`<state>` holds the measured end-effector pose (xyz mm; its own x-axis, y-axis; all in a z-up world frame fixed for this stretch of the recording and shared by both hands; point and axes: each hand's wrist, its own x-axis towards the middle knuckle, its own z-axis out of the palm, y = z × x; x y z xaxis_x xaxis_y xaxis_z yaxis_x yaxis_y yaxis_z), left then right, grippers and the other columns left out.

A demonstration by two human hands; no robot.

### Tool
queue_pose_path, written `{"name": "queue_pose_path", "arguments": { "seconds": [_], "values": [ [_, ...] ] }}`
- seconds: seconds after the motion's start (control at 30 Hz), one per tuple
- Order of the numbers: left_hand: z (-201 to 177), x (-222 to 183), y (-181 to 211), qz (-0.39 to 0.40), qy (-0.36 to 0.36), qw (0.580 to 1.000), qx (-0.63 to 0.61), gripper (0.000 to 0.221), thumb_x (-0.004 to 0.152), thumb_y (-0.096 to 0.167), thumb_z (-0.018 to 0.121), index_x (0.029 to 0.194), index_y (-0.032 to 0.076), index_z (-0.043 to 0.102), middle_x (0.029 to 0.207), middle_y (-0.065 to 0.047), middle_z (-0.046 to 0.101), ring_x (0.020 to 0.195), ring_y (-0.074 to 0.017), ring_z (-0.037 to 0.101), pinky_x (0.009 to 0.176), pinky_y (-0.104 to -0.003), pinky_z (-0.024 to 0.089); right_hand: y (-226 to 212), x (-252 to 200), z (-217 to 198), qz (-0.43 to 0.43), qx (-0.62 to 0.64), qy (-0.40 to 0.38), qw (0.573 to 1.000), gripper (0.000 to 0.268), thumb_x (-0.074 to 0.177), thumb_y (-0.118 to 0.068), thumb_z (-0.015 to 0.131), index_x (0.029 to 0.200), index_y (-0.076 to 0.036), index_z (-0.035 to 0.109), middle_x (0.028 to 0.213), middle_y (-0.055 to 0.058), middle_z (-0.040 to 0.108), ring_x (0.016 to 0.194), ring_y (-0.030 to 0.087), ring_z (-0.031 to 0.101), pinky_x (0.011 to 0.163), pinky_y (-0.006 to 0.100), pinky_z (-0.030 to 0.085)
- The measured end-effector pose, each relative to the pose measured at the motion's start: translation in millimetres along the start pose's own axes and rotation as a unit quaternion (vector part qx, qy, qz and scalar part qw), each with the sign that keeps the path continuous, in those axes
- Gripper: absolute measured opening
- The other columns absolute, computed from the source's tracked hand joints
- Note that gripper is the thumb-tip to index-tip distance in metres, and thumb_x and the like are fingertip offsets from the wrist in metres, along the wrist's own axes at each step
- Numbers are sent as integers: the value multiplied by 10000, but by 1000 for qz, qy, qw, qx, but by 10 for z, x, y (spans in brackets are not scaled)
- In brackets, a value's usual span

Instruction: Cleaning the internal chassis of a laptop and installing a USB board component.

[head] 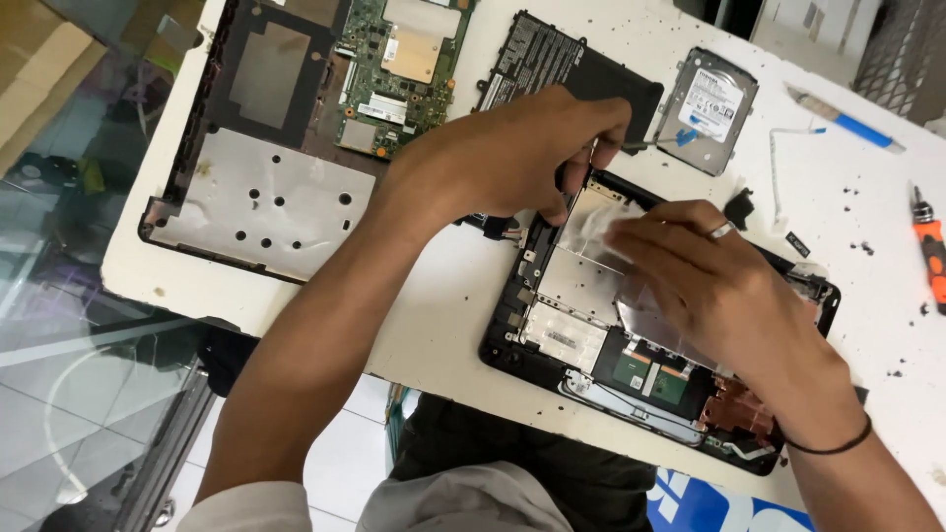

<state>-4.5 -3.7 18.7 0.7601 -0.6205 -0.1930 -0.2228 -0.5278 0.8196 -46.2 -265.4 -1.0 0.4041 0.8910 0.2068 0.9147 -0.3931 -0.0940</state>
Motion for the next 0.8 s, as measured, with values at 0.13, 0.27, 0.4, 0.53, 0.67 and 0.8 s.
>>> {"name": "queue_pose_path", "arguments": {
  "seconds": [0.13, 0.27, 0.4, 0.53, 0.67, 0.8],
  "values": [
    [-2, -19, 51, -22, -9, 1000, 1, 234, 964, -68, 581, 1033, 139, 495, 855, -70, 620, 684, -170, 783, 487, -328, 385, 58, -11, 176, -18, -110, -33, 993, 459, 803, -20, 828, 1250, -43, 729, 1217, 125, 765, 1175, 286, 670, 1046, 339, 603],
    [7, -27, 37, -31, -2, 1000, 3, 160, 1029, -24, 487, 1037, 136, 503, 802, -34, 625, 646, -149, 737, 533, -297, 418, -26, 129, 128, -48, -16, -2, 999, 372, 905, -8, 747, 1266, 67, 693, 1253, 197, 723, 1213, 388, 624, 1068, 435, 576],
    [14, 42, -74, -1, 23, 1000, 13, 264, 920, -104, 584, 1067, 105, 521, 794, -75, 650, 638, -163, 688, 515, -314, 437, 109, 116, 120, -31, -91, -82, 992, 662, 809, 64, 719, 1449, 28, 553, 1429, 199, 600, 1355, 369, 549, 1121, 463, 541],
    [12, 57, -155, 49, 64, 996, 34, 287, 889, -135, 592, 1058, 87, 526, 800, -83, 651, 646, -173, 664, 538, -335, 427, 46, 210, 167, -69, -66, -17, 995, 325, 976, -77, 674, 1265, 71, 695, 1290, 172, 691, 1251, 373, 583, 1054, 403, 558],
    [-30, -3, -45, -26, 45, 999, 5, 212, 966, -79, 508, 1049, 115, 489, 885, -90, 620, 660, -156, 625, 484, -301, 404, 122, 196, 114, -42, -13, -72, 996, 519, 878, -177, 730, 1352, 15, 641, 1332, 162, 697, 1304, 369, 566, 1090, 427, 551],
    [-59, -46, -19, -56, 35, 998, -3, 145, 1021, 0, 461, 1044, 142, 477, 888, -44, 583, 700, -132, 716, 528, -290, 388, 21, 195, -2, -25, 8, -88, 996, 485, 876, -109, 730, 1351, -50, 652, 1319, 126, 705, 1274, 321, 599, 1103, 402, 539]
  ]
}}
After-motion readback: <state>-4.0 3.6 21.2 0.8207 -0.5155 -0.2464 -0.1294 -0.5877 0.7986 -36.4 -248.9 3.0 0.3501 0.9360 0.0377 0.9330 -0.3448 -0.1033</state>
